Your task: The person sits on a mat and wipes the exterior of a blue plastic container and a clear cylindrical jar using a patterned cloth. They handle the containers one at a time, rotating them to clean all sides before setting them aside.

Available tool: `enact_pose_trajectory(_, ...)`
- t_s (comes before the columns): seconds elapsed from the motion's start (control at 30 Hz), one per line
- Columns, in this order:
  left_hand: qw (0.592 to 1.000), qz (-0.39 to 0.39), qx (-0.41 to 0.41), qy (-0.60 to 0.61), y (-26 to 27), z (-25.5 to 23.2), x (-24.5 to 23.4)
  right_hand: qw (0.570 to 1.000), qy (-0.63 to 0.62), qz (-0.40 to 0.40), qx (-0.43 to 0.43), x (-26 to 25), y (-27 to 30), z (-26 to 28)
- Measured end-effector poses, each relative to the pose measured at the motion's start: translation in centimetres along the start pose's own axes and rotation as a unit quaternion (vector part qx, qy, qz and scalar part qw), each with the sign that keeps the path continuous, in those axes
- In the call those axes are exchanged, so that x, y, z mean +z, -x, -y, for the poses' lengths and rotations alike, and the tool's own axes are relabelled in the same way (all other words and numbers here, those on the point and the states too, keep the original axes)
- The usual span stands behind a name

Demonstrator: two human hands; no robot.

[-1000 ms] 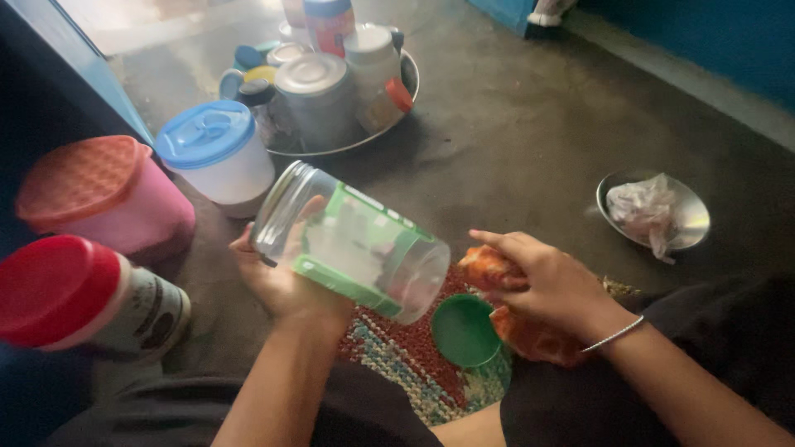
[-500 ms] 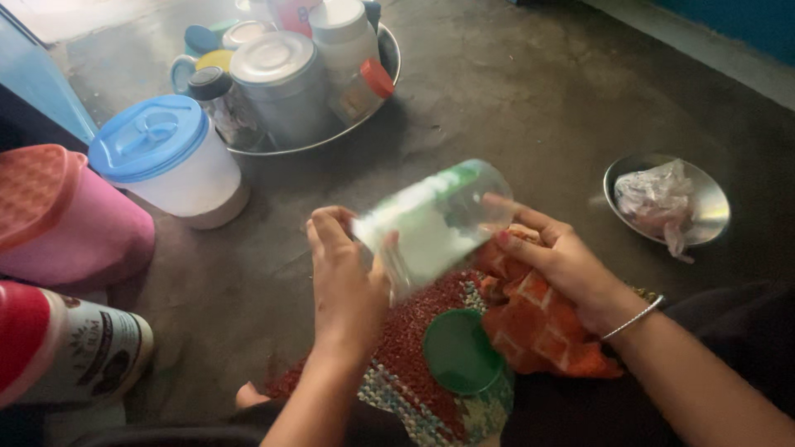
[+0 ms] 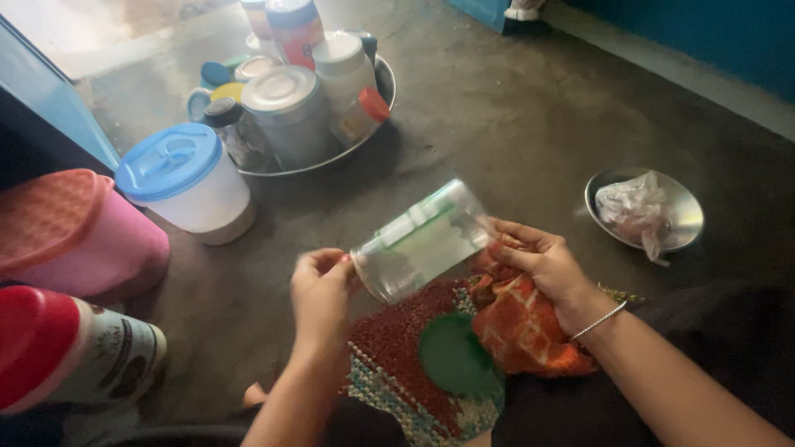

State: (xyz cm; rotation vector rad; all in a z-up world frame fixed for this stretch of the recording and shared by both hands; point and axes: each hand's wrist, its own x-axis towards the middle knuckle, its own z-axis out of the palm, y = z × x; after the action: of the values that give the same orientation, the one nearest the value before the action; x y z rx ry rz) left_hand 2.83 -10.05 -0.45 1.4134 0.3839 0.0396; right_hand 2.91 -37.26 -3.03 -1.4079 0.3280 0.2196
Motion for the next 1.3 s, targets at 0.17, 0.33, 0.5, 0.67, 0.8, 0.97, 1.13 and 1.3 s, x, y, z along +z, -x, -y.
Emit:
enact_pose_trajectory(0.17,0.966,0.036,-0.165,0.195,1.3,0.1,-1.8,0.996,-0.053,0.034,-0.058,-0.9,0.8,-0.5)
enact_pose_trajectory(0.33,0.957,0.077,-0.218,0.172,3.3,-1.4,-2.1,0.988,-0.044,0.059,-0.133,-1.2,1.2,-1.0)
enact_pose_trajectory(0.5,0.966,0.089,-0.188,0.155,4.3,-2.7,-0.9,0.987,0.090,-0.122,-0.062,-1.2,2.7,-0.4)
enact_pose_trajectory(0.67,0.974,0.089,-0.202,0.048,3.7,-1.5,0.0,0.977,0.033,-0.205,-0.050,-0.6,3.3,1.1)
enact_pose_trajectory(0.8,0.975,0.120,-0.180,-0.043,2.4,0.3,0.9,0.942,0.171,-0.160,-0.239,1.9,4.9,2.4)
enact_pose_trajectory(0.97,0.966,0.185,-0.153,-0.094,0.8,1.9,1.8,0.854,0.319,0.041,-0.408,5.5,5.9,0.7)
enact_pose_trajectory(1.13,0.935,0.194,0.017,-0.295,-0.6,2.8,0.9,0.695,0.530,0.066,-0.481,8.1,3.3,-2.9)
enact_pose_trajectory(1.3,0.910,0.166,0.034,-0.378,-2.3,2.9,1.8,0.755,0.478,0.036,-0.448,7.2,-0.8,-3.0)
